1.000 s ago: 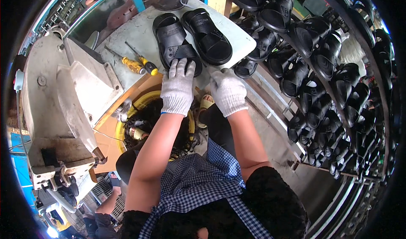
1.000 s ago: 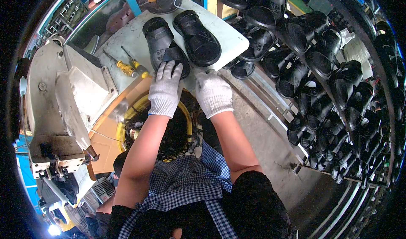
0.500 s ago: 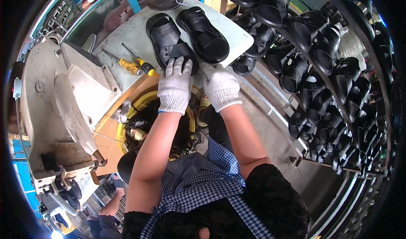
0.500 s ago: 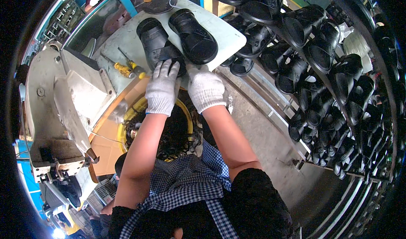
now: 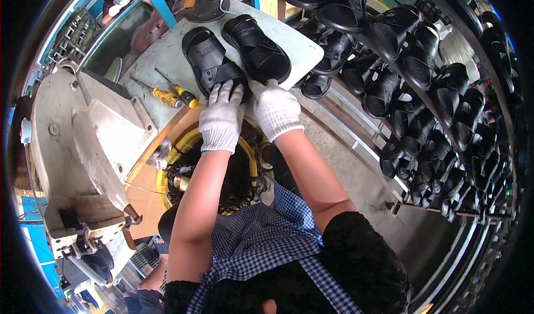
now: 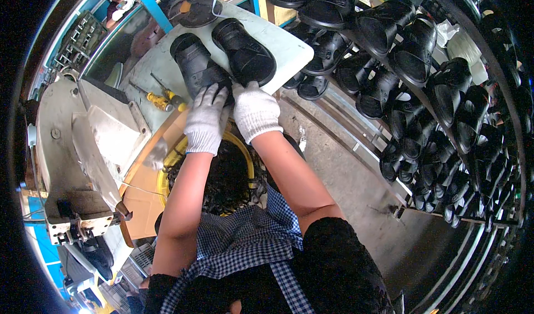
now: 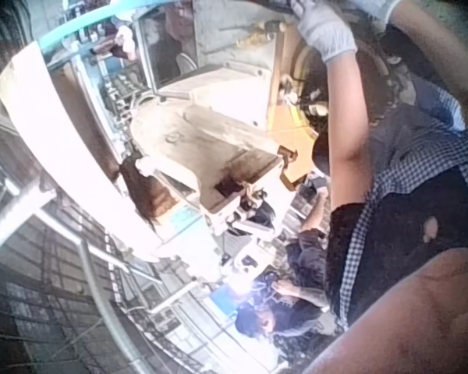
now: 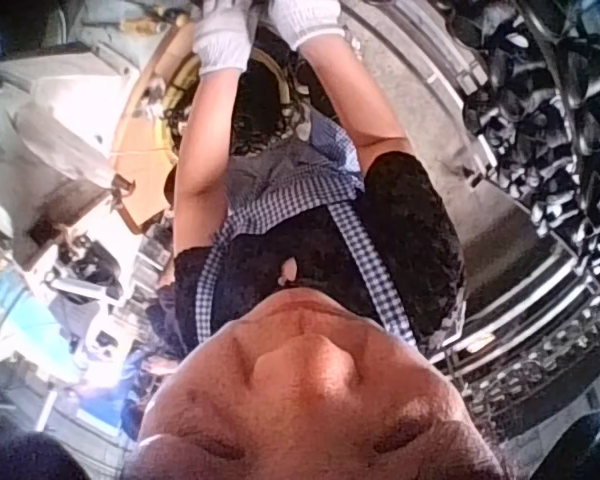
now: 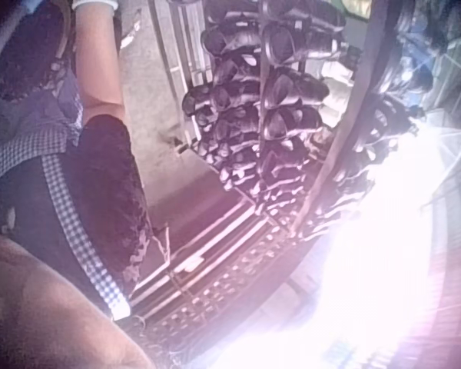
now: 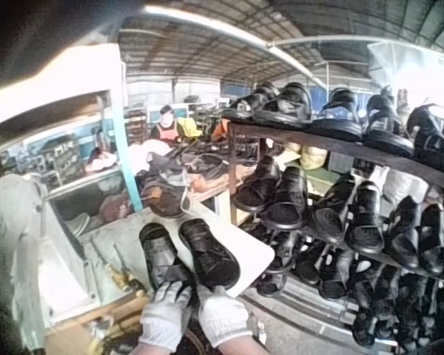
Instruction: Assembling shoe components and stitching soles using an industrial machine.
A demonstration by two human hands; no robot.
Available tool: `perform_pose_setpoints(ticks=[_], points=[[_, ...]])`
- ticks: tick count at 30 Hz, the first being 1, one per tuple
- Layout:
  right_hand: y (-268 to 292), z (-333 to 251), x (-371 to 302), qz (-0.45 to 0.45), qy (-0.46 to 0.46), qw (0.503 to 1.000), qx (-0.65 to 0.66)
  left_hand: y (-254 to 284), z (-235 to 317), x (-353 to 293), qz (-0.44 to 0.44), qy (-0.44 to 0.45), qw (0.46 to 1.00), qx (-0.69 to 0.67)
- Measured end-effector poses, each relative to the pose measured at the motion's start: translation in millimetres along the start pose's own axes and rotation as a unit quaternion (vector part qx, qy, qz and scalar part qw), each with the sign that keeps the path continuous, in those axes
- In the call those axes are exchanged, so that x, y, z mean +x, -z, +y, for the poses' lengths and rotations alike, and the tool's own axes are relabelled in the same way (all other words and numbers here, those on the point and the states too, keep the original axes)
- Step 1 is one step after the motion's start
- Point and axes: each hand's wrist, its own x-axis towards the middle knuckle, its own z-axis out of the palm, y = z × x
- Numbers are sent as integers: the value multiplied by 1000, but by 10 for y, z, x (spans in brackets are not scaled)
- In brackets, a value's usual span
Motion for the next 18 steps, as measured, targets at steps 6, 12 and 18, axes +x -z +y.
perform_pose_setpoints(ticks=[6,12,18], points=[[29,-88,115,-37,5,999,19,13,-30,-17,-18,7,998,-57],[35,-77,256,-21,17,999,21,-7,-56,-50,3,-7,999,-35],[103,94,-177,20,-11,999,42,43,-69,-55,13,-1,997,-79]])
